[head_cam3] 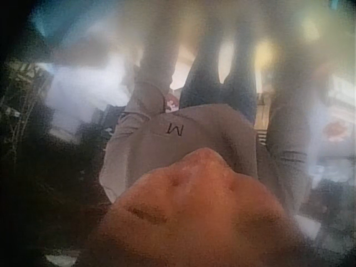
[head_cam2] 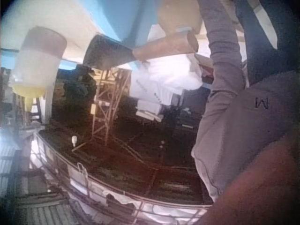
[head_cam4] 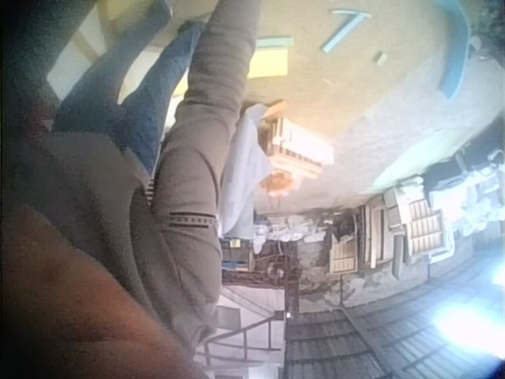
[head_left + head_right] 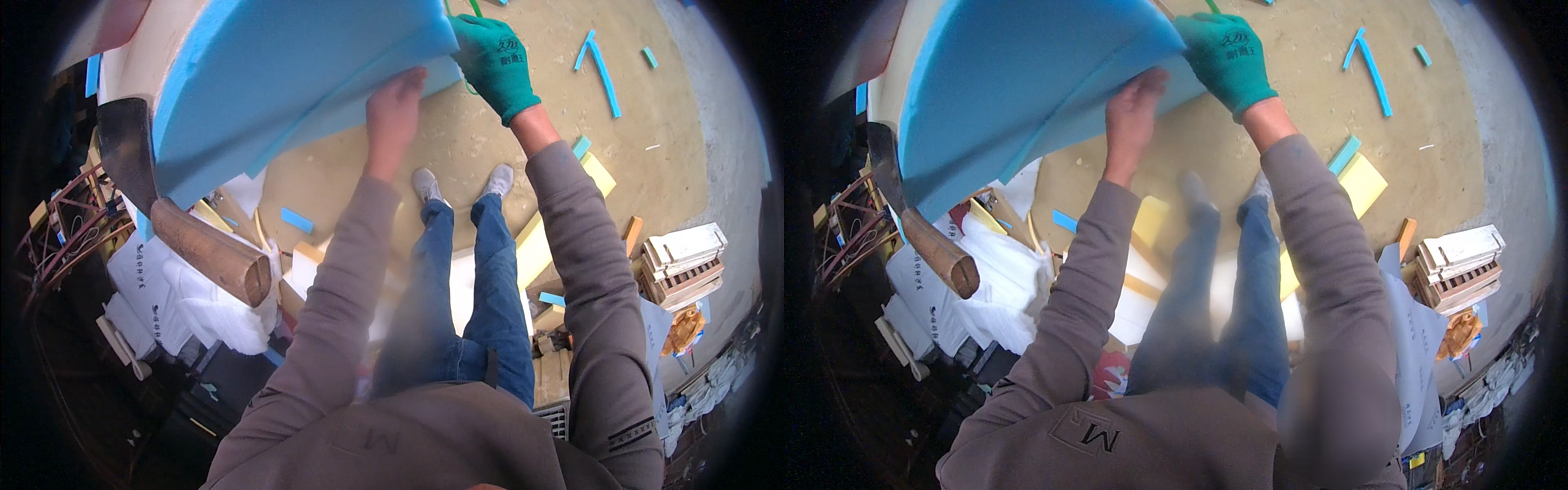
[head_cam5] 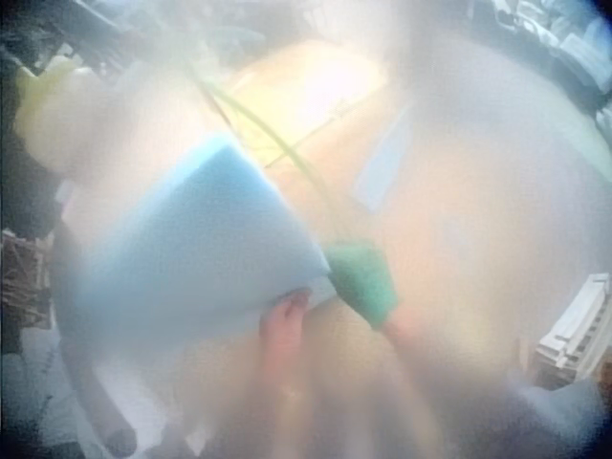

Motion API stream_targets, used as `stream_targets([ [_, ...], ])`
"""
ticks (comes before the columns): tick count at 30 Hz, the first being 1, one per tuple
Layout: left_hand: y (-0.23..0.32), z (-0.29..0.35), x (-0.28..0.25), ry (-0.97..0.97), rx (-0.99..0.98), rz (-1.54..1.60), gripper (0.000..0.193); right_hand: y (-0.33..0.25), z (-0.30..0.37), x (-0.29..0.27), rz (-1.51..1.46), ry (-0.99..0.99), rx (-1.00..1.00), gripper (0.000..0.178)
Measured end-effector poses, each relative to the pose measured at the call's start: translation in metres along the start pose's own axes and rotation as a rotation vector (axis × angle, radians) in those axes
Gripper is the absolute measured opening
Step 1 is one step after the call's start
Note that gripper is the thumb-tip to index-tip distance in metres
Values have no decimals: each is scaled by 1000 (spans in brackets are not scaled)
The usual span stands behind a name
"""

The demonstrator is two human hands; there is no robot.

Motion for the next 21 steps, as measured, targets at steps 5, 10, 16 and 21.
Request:
stream_targets([
  [5,-3,-6,-2,-69,-29,80,30,31,14,59,-13,-185,179,36],
  [10,10,10,-20,-74,-64,-127,29,41,13,68,-35,-223,173,36],
  [16,41,15,-41,-13,62,9,28,45,5,61,-179,-380,294,40],
  [21,44,10,-43,3,78,-31,28,44,0,49,-203,-313,271,39],
])
Point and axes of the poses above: each hand's wrist, its own z-axis away from the middle knuckle, its own x-axis out of the palm, y = z × x, the point moved 9 cm from there along -z, towards the middle knuckle, and after that the axes turned 6 degrees about -x, right-handed, at the moved point
